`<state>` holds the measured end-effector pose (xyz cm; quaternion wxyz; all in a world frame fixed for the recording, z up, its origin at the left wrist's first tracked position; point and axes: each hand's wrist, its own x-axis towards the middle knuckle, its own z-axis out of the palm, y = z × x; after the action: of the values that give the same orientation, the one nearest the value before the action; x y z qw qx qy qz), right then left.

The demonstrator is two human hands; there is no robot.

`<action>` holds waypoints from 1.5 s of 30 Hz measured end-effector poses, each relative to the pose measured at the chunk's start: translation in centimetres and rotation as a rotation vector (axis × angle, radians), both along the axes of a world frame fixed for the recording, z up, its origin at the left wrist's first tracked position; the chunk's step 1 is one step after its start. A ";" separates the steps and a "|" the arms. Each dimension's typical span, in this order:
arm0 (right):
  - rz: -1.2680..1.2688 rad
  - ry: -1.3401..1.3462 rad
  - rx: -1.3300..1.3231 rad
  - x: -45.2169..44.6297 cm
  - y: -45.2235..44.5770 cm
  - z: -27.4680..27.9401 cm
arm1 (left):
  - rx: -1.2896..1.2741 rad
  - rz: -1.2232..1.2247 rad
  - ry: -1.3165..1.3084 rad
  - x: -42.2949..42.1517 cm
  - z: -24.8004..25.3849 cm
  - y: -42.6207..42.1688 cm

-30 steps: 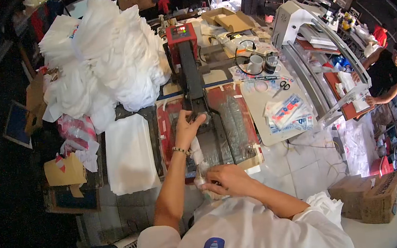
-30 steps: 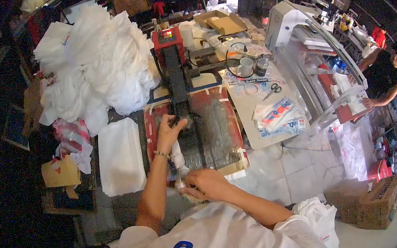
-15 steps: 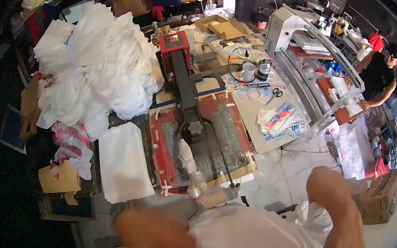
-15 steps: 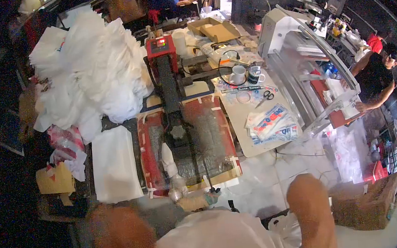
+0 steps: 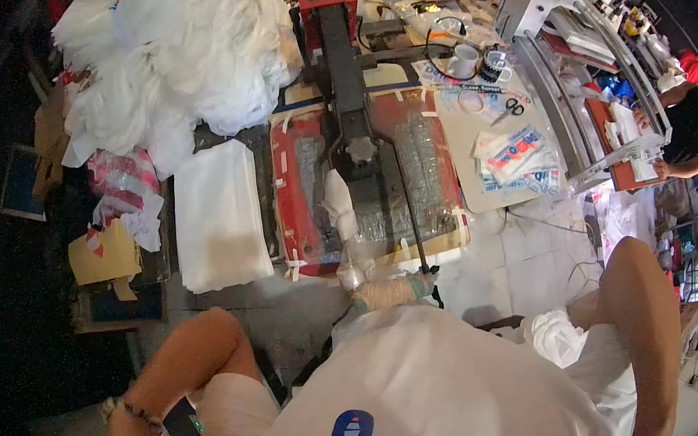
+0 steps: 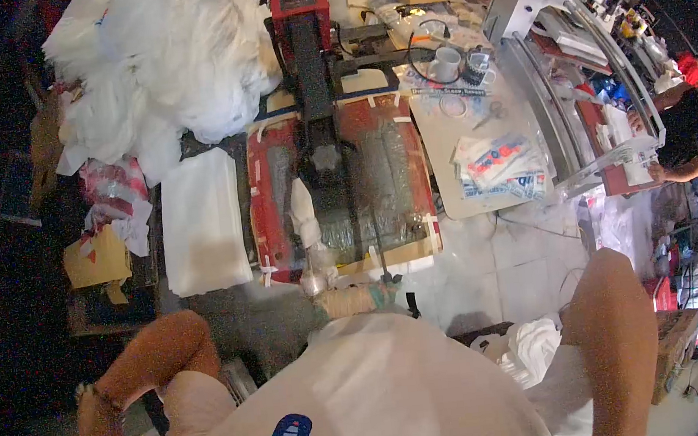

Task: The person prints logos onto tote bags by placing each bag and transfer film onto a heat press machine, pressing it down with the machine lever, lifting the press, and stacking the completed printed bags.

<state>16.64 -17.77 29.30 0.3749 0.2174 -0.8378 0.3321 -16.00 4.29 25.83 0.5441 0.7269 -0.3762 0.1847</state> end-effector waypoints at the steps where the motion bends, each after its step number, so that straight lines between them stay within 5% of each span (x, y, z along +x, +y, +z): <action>1: -0.001 -0.085 -0.066 0.9 0.3 0.1 | -0.015 -0.032 0.009 0.5 -0.7 0.6; 4: 0.052 -0.304 -0.217 3.1 3.6 -2.0 | -0.079 -0.026 0.056 3.4 -4.6 3.7; 6: 0.008 -0.460 -0.440 5.3 10.2 -8.6 | -0.168 0.271 0.144 5.5 -8.1 6.9; 7: -0.247 -0.542 -0.531 4.9 12.5 -11.3 | -0.234 0.617 0.286 6.4 -9.9 8.4; 8: -0.664 -0.588 -0.547 2.3 14.9 -10.4 | -0.396 1.024 0.714 8.3 -12.4 9.8; 10: -1.097 -0.756 -0.271 -2.3 16.4 -19.1 | -0.379 1.295 0.653 11.7 -20.6 13.9; 12: -1.321 -0.871 -0.124 -5.2 15.5 -27.0 | -0.347 1.422 0.663 13.5 -25.4 15.4; 14: -1.323 -0.931 -0.253 -5.9 15.6 -26.2 | -0.243 1.710 0.608 15.3 -26.1 15.3; 18: -1.350 -1.070 -0.315 -6.3 15.3 -25.5 | -0.563 1.606 0.794 17.0 -27.9 16.1; 33: -1.443 -0.923 -0.225 -6.2 14.6 -27.7 | -0.623 1.656 0.826 17.3 -27.0 16.6; 34: -1.437 -0.925 -0.233 -6.3 14.1 -26.6 | -0.625 1.656 0.836 17.2 -27.4 16.9; 36: -1.442 -0.949 -0.223 -6.2 13.8 -20.7 | -0.226 1.773 0.709 17.0 -27.9 19.7; 38: -1.455 -0.879 -0.116 -5.2 13.8 -15.6 | -0.212 1.363 0.745 16.7 -28.8 26.2; 40: -1.469 -0.855 -0.074 -4.9 14.4 -10.2 | -0.497 1.515 1.051 16.8 -14.8 16.9; 42: -1.575 -0.727 0.172 -4.4 15.8 -6.1 | -0.258 1.673 0.542 15.1 -14.5 19.2; 44: -1.660 -0.572 0.404 -3.9 17.2 -1.2 | -0.416 2.008 -0.637 16.4 -10.3 10.6; 45: -1.692 -0.507 0.499 -3.6 18.1 1.0 | -0.317 1.936 -0.599 13.7 -8.8 8.4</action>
<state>13.07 0.30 30.29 0.2402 -0.4731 -0.8223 -0.2057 -2.27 12.74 17.07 0.1353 0.5625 0.2799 0.7661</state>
